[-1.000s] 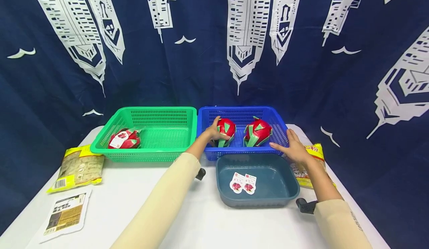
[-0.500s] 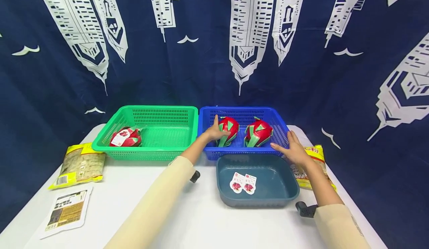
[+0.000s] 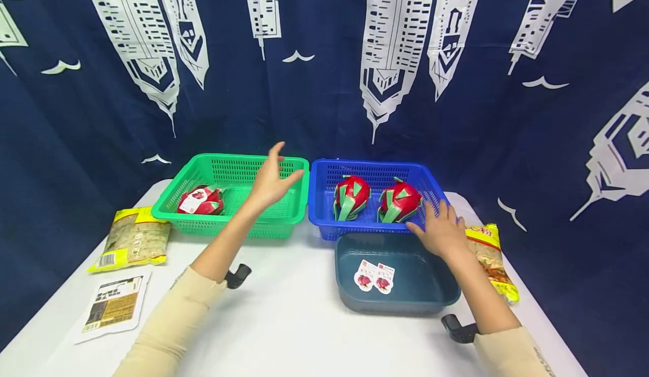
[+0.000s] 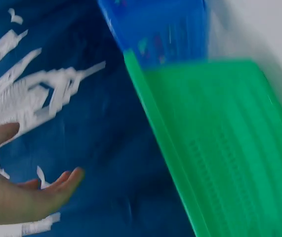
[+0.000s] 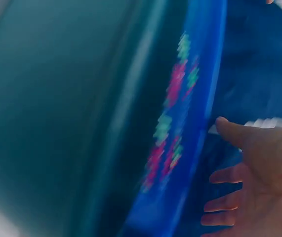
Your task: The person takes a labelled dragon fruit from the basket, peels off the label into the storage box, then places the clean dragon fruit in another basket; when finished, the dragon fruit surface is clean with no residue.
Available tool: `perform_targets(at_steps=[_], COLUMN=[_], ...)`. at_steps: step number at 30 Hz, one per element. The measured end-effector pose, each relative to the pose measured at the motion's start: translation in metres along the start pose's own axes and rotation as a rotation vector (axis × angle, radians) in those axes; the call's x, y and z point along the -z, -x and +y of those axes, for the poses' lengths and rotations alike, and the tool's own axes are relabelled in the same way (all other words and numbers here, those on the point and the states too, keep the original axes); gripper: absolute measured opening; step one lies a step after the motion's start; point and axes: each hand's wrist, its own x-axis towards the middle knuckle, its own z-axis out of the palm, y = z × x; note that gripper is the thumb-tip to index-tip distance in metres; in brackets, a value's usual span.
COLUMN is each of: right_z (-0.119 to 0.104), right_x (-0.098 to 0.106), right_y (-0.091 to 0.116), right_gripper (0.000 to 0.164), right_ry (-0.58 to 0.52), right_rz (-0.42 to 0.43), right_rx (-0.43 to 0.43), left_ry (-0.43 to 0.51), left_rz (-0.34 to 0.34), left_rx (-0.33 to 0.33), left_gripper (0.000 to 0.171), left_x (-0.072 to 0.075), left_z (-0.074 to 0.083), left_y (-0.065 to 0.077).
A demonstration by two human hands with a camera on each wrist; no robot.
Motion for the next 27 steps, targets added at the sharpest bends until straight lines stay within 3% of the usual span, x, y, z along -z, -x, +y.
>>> perform_targets(at_steps=[4,7,12,15,18,22,25,27], right_z=[-0.051,-0.089,-0.151,-0.193,-0.235,-0.288,-0.323,-0.343], right_x=[0.007,0.010,0.010,0.001,-0.015,-0.043,-0.066,-0.080], right_y=[-0.002,-0.006,-0.023,-0.042,-0.061,-0.080,-0.091,-0.097], right_gripper=[0.076,0.071,0.069,0.070,0.073,0.074,0.074,0.074], right_ry=[-0.044,-0.103,-0.286,-0.424,-0.558,-0.720,-0.804,-0.836], right_rz=[0.078,0.134,0.201,0.229,0.213,0.158,0.116,0.086], right_rx=[0.146,0.248,0.322,0.333,0.316,0.257,0.222,0.209], left_ry=[-0.036,-0.040,-0.047,-0.078,-0.088,0.022,0.143,0.204], left_rz=[0.240,0.395,0.670,0.786,0.813,0.720,0.654,0.650], left_rx=[0.008,0.021,0.098,0.176,0.292,0.440,0.479,0.469], left_gripper=[0.070,0.067,0.065,0.067,0.071,0.080,0.081,0.077], left_x=[0.047,0.069,0.088,0.093,0.091,0.082,0.075,0.072], left_z=[-0.018,-0.037,-0.071,-0.091,-0.110,-0.133,-0.143,-0.148], left_y=[0.025,0.044,0.069,0.079,0.084,0.087,0.089,0.091])
